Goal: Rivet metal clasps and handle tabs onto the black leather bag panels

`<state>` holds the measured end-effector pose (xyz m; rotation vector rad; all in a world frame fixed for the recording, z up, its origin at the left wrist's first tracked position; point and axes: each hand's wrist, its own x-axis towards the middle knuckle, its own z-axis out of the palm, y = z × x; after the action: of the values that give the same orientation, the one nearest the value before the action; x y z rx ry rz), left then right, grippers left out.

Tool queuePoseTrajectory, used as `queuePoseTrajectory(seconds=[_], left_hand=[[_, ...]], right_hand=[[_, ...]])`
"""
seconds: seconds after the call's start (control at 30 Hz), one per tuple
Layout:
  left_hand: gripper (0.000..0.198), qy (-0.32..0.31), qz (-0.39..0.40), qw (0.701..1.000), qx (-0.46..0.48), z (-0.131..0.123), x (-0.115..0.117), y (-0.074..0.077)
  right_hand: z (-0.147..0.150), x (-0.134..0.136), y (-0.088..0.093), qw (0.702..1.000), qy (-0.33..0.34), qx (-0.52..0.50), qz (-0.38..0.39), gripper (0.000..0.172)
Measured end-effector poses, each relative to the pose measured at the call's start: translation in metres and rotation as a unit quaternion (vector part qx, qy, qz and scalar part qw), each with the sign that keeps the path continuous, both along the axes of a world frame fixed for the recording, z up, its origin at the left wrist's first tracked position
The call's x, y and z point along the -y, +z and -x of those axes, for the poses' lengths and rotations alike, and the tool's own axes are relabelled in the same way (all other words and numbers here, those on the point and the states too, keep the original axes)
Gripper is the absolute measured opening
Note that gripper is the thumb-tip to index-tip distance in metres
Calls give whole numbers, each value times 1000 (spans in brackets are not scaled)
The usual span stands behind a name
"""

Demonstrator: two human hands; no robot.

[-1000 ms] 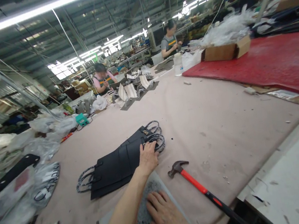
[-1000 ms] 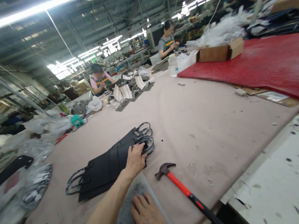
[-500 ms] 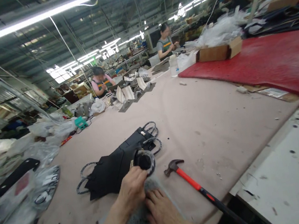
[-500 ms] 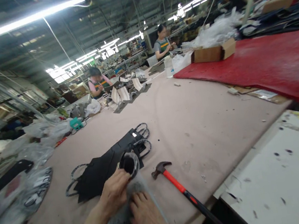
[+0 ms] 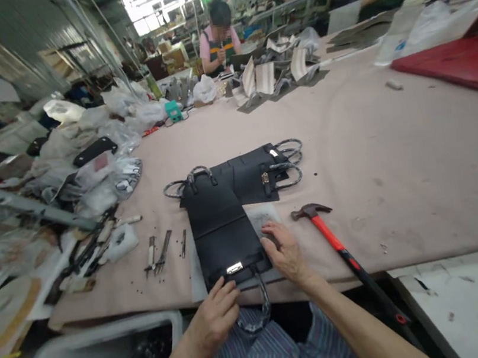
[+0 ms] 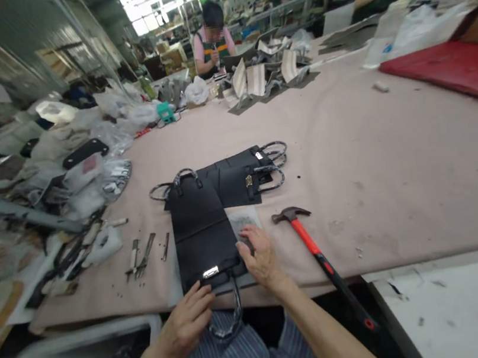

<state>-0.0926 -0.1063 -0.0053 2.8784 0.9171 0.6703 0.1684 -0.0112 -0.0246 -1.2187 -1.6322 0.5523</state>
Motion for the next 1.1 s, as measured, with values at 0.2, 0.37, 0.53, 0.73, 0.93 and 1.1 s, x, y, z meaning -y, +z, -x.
queuePoseTrajectory(seconds=[0.2,0.37,0.53,0.73,0.93,1.1], left_hand=[[39,-29,72,997,-20,2,-29,3],[37,-51,145,987,-35,6,-35,6],[33,-8,160,986,-37,-1,-31,8],[31,-5,193,981,-27,-12,-37,6],[27,1,256,963,81,-7,-33,2],[23,84,333,920,189,8,-42,20]], right_hand=[[6,8,9,981,95,171,-2,23],[4,9,9,973,122,198,-2,21],[2,10,-2,973,98,207,-7,15],[2,11,-8,976,38,214,-23,15],[-3,7,-16,974,50,218,-43,16],[-5,3,-21,975,59,206,-61,19]])
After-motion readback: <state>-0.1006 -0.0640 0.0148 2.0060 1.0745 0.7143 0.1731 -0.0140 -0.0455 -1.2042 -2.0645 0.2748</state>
